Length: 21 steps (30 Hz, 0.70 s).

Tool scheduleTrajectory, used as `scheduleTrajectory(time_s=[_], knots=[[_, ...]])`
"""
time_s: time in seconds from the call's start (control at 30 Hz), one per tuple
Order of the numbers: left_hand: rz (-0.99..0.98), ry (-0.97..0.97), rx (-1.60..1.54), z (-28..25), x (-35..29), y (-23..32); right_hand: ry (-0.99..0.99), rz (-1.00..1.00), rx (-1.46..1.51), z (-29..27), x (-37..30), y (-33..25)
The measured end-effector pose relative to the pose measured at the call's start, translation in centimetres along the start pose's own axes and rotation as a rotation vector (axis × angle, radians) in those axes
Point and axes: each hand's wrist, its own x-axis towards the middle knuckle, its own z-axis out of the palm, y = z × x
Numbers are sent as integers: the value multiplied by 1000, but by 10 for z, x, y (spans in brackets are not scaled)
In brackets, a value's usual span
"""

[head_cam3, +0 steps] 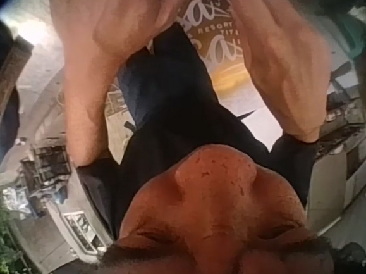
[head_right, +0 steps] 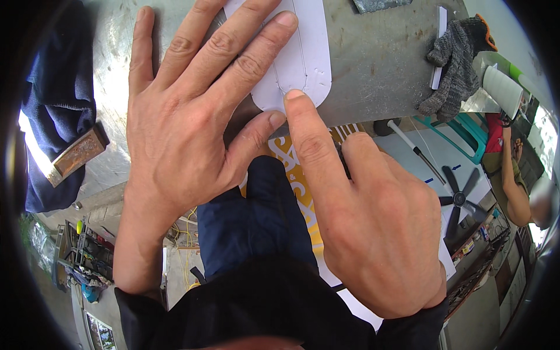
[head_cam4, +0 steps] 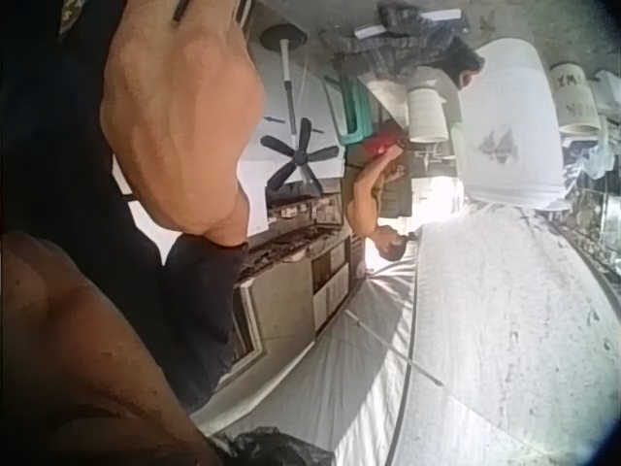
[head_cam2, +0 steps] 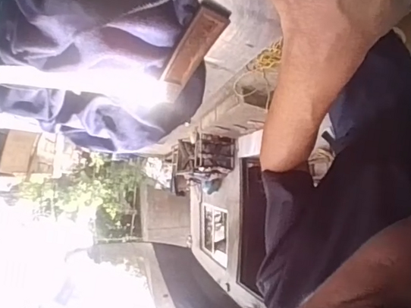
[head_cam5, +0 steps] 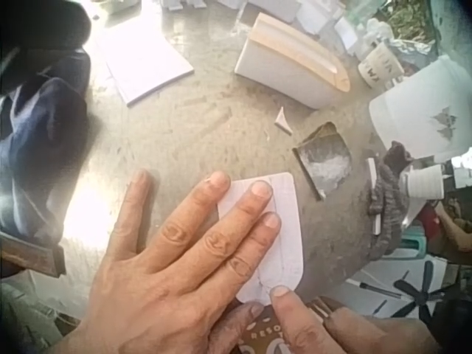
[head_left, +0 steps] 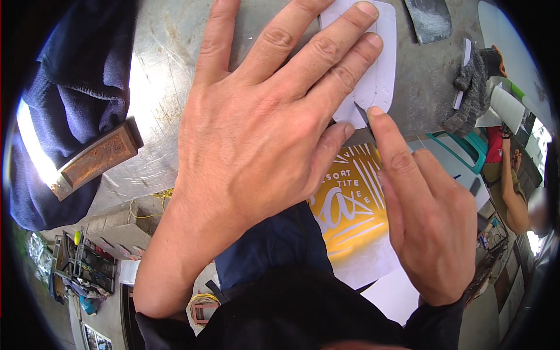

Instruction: Cutting out a specific rounded rectangular shape from a white piece of material using a yellow utility knife on a workbench.

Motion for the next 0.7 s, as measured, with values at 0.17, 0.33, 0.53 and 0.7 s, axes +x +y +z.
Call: scheduleTrajectory(time_s=[0.17, 0.33, 0.53, 0.7], knots=[[6, 8, 7, -1, -1, 0, -4, -34, -57, 0, 1, 2], [12, 20, 10, -1, -2, -1, -8, -65, -118, -2, 1, 3], [17, 37, 15, 1, -4, -1, -10, -102, -193, -6, 2, 4], [21, 47, 14, 5, -5, -1, -26, -135, -258, -8, 4, 6]])
